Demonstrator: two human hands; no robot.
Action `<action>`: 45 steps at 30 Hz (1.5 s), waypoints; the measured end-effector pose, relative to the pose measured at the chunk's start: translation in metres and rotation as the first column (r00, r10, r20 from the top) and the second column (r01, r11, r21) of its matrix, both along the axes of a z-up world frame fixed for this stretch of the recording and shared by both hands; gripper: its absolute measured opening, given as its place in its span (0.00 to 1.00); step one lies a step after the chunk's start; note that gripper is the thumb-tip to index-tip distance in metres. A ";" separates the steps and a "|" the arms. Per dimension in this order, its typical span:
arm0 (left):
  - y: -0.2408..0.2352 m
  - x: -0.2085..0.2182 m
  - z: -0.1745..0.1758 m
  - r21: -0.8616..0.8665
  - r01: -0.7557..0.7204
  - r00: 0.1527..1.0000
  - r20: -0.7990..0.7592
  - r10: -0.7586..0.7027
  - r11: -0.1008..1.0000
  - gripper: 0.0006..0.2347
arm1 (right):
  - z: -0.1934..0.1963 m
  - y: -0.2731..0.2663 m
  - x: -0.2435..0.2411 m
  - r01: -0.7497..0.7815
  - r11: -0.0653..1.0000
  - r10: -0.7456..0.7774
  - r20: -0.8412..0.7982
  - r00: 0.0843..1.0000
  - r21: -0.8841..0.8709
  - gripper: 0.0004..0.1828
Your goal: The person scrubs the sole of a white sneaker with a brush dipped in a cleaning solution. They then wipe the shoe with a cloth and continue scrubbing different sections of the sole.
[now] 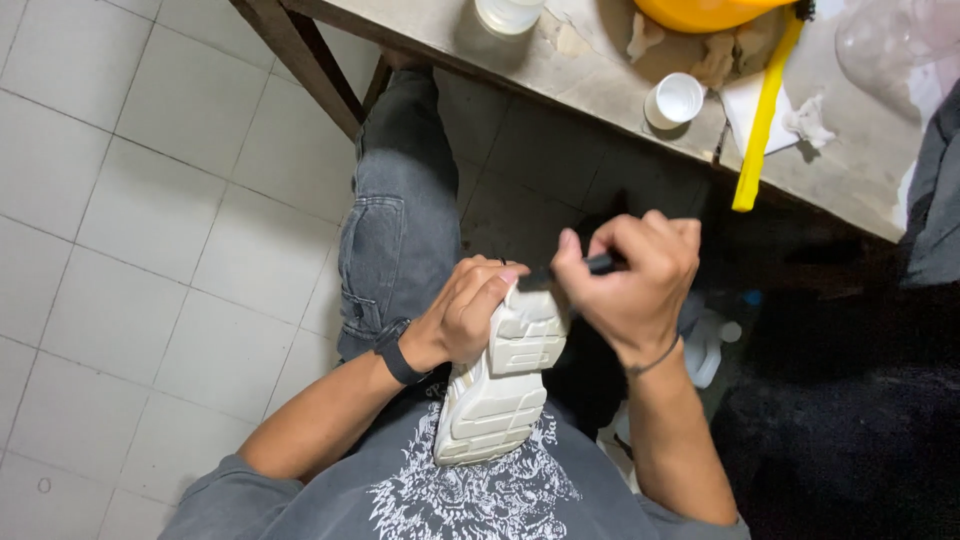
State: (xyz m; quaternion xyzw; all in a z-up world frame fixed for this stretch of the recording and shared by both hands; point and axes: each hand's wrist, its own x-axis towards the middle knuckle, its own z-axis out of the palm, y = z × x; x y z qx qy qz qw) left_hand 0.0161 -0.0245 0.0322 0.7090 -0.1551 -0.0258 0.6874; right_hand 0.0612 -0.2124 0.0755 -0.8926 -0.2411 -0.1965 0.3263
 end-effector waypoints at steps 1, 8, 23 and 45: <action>0.000 0.002 0.001 -0.001 -0.006 1.000 0.010 0.006 1.000 0.18 | 0.007 0.006 -0.006 -0.006 1.000 0.006 -0.006 1.000 0.007 0.21; 0.001 0.002 0.013 -0.016 -0.009 1.000 0.011 0.010 1.000 0.18 | 0.009 0.003 -0.005 0.010 1.000 -0.010 0.005 1.000 -0.015 0.20; 0.001 -0.002 -0.012 0.009 -0.005 1.000 -0.012 0.005 1.000 0.19 | 0.027 0.016 -0.019 -0.024 1.000 0.024 -0.049 0.999 0.008 0.20; 0.005 -0.006 0.009 0.020 -0.012 1.000 -0.011 0.013 1.000 0.18 | 0.024 0.013 -0.018 0.010 1.000 -0.012 -0.055 0.998 -0.025 0.21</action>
